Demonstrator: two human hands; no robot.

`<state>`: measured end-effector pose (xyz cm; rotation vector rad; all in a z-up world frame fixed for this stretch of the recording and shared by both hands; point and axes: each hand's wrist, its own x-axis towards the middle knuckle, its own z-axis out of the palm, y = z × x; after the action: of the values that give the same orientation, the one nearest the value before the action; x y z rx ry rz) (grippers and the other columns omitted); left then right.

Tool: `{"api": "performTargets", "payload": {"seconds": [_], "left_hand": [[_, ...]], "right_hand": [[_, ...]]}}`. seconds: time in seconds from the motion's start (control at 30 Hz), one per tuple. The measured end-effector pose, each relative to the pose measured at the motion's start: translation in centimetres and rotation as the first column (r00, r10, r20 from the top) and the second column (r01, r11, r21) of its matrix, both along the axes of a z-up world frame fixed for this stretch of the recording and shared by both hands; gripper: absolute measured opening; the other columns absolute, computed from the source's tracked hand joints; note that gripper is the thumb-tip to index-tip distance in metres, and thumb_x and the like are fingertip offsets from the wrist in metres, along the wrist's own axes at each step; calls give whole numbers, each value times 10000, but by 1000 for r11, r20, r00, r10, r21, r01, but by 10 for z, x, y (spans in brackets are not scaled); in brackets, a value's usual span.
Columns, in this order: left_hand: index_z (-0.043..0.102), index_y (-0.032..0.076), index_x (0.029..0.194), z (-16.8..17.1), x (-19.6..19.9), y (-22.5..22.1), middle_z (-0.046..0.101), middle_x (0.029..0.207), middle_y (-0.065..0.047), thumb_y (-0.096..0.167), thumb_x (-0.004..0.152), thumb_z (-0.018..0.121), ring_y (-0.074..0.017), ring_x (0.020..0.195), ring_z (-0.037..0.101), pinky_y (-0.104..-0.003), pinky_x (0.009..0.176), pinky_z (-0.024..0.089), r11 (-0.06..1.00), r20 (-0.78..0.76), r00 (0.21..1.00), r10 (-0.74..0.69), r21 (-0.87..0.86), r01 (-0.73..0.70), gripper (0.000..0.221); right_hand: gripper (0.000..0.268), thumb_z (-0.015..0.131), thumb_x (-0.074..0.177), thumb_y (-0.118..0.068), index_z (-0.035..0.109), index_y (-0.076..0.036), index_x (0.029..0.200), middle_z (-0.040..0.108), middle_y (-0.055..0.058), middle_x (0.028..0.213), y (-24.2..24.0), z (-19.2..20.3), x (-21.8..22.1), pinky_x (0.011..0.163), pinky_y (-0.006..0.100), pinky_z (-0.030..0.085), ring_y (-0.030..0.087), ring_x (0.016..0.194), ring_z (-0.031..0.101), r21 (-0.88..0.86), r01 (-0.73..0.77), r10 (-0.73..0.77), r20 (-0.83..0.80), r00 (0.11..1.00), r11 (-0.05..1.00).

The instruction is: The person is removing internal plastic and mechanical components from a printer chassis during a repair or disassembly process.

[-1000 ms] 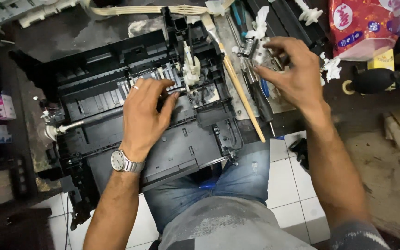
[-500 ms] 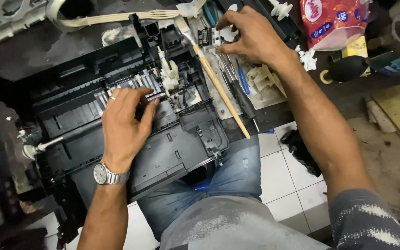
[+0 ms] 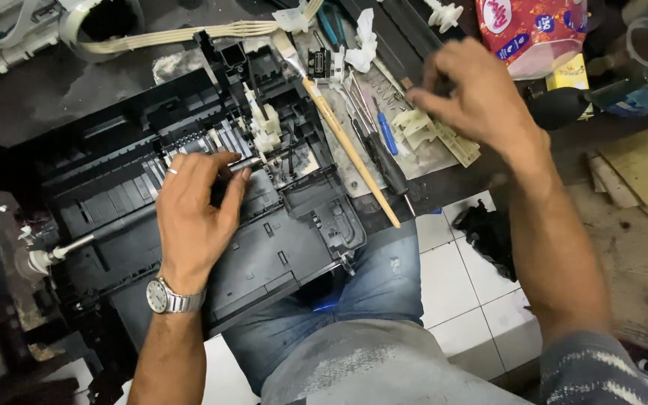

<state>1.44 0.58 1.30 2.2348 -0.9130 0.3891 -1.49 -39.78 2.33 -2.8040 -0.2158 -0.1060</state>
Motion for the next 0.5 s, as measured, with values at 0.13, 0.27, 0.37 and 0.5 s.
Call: {"api": "performTargets", "payload": {"seconds": [0.13,0.27,0.37,0.5], "left_hand": [[675,-38,1078,-1,0,0,656,929,-136,131,1043,694,-276,826,542,-392,706,421,1000,-6,1000,-1,7,1,174],[679,-40,1064,0,-1,-1,660,923,-135,132,1041,697,-272,841,550,-387,703,433,1000,3,1000,-4,5,4,174],[709,-17,1073,-2,0,0,641,864,-123,89,1011,733,-299,814,581,-407,728,471,999,-27,1000,-6,-51,5,125],[739,13,1078,-4,2,1,629,799,-105,55,971,782,-315,787,619,-414,734,510,995,-51,999,-1,-96,-4,122]], "right_hand": [[431,686,992,-404,643,-53,1240,616,166,1258,3,-7,-22,933,467,482,299,1159,540,-56,12,-18,-114,993,998],[334,659,1033,-286,692,-30,1245,601,132,1153,9,-4,-32,793,405,486,262,993,580,4,-28,28,-82,996,1000],[269,725,1006,-276,745,-43,1138,662,157,1104,9,-5,-35,800,449,515,333,986,646,27,11,-9,-62,998,1000],[254,800,954,-271,776,-52,1080,707,218,1070,11,-1,-38,810,525,546,447,964,689,91,44,-39,-57,998,995]]}}
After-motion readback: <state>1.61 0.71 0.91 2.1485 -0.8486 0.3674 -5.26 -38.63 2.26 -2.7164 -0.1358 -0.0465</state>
